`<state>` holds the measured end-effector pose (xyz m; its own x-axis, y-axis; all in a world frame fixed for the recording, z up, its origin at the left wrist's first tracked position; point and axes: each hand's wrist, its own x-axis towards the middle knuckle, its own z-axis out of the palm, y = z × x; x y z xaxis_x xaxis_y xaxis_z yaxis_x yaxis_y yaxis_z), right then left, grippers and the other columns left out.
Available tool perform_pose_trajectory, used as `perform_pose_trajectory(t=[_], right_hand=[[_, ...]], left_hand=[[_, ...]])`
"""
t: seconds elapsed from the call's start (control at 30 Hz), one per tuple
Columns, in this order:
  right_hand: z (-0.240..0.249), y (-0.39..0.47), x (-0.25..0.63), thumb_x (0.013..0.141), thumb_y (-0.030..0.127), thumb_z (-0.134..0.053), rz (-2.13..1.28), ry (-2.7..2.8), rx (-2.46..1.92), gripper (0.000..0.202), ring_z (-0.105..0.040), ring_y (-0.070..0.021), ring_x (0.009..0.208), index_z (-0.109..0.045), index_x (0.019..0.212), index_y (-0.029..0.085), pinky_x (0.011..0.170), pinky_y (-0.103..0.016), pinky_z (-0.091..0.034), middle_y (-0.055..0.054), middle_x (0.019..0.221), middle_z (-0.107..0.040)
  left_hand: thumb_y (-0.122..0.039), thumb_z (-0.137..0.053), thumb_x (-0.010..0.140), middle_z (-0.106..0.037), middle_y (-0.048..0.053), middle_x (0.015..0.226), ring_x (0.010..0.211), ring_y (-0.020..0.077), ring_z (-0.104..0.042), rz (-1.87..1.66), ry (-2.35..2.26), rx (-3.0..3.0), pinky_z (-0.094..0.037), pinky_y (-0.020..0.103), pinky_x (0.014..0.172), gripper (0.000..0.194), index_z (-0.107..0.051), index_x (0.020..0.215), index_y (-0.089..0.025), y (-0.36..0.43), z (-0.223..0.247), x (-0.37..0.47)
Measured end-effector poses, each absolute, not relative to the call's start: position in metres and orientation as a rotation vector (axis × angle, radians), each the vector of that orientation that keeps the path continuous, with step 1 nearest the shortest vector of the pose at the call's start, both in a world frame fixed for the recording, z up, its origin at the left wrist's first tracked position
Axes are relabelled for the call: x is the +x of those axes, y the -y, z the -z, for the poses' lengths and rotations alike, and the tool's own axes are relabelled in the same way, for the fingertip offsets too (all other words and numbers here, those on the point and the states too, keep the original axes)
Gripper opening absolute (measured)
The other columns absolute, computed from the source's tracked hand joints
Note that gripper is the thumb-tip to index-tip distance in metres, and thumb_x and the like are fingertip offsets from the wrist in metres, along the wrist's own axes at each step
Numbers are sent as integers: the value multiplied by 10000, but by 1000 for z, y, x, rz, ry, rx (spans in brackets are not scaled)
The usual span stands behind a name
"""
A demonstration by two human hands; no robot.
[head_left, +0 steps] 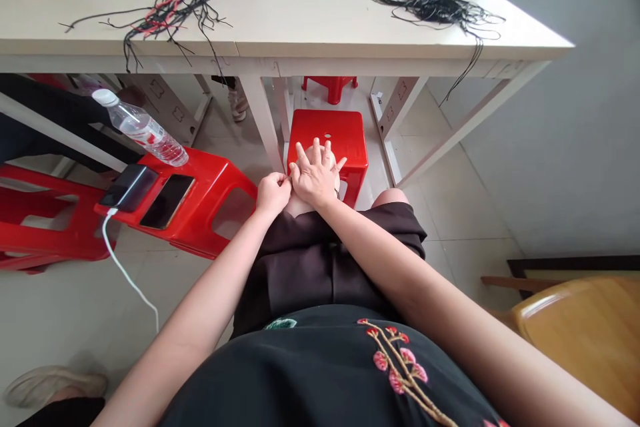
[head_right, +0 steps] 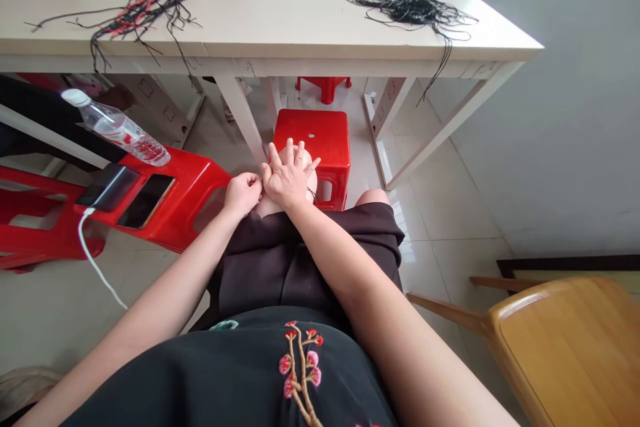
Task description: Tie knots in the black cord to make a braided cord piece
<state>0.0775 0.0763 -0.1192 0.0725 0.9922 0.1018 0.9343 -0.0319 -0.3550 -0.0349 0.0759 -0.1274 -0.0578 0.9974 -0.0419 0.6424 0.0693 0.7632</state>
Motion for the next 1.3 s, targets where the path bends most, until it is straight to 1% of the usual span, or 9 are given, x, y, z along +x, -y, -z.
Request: perform_pose_trajectory(t=[0.17, 0.33, 0.5, 0.67, 1.0, 1.17, 1.3], right_hand=[[116, -83, 81, 938, 515, -196, -258, 1931, -2026, 558, 32, -354, 1414, -218, 1458, 313, 985, -754, -11, -71, 1567, -87], [113, -95, 85, 933, 548, -170, -210, 1935, -2000, 594, 20, -376, 1408, -213, 1463, 284, 967, -760, 41, -96, 1565, -79], [114, -97, 85, 927, 572, -151, -186, 1961, -1995, 632, 19, -388, 1403, -183, 1473, 256, 955, -769, 26, -113, 1562, -87], [112, -97, 85, 923, 583, -158, -196, 1946, -1984, 633, 3, -395, 1403, -225, 1463, 262, 955, -770, 27, -115, 1559, -113], [114, -100, 84, 910, 612, -142, -251, 1944, -1982, 668, 44, -390, 1402, -254, 1455, 242, 950, -752, 110, -114, 1555, -116], [112, -100, 84, 906, 623, -146, -227, 1955, -1993, 681, 32, -395, 1400, -267, 1451, 234, 951, -754, 98, -124, 1550, -133], [112, -99, 84, 906, 625, -117, -223, 1968, -2008, 688, 38, -399, 1398, -238, 1460, 236, 947, -759, 94, -121, 1553, -114]], left_hand=[[-331, -492, 791, -546, -17, 482, 417, 103, -494, -809, -1707, 1504, -368, 193, 446, 199, -578, 693, -181, -78, 130, -32], [-315, -515, 787, -529, -21, 471, 394, 90, -476, -834, -1698, 1467, -362, 183, 427, 180, -578, 702, -169, -78, 131, -29], [-299, -500, 798, -531, -20, 478, 364, 84, -450, -815, -1727, 1420, -335, 182, 397, 175, -565, 696, -173, -81, 125, -27], [-281, -510, 791, -531, -16, 483, 395, 94, -486, -842, -1727, 1396, -344, 183, 401, 158, -564, 685, -177, -87, 127, -26], [-253, -528, 783, -530, -17, 498, 423, 83, -498, -869, -1681, 1342, -363, 172, 416, 141, -566, 678, -168, -91, 131, -28], [-245, -539, 772, -526, -19, 496, 426, 90, -503, -870, -1669, 1356, -365, 177, 410, 132, -558, 663, -172, -92, 132, -29], [-270, -551, 770, -525, -17, 479, 406, 89, -487, -839, -1688, 1382, -354, 184, 412, 156, -557, 650, -171, -92, 131, -29]])
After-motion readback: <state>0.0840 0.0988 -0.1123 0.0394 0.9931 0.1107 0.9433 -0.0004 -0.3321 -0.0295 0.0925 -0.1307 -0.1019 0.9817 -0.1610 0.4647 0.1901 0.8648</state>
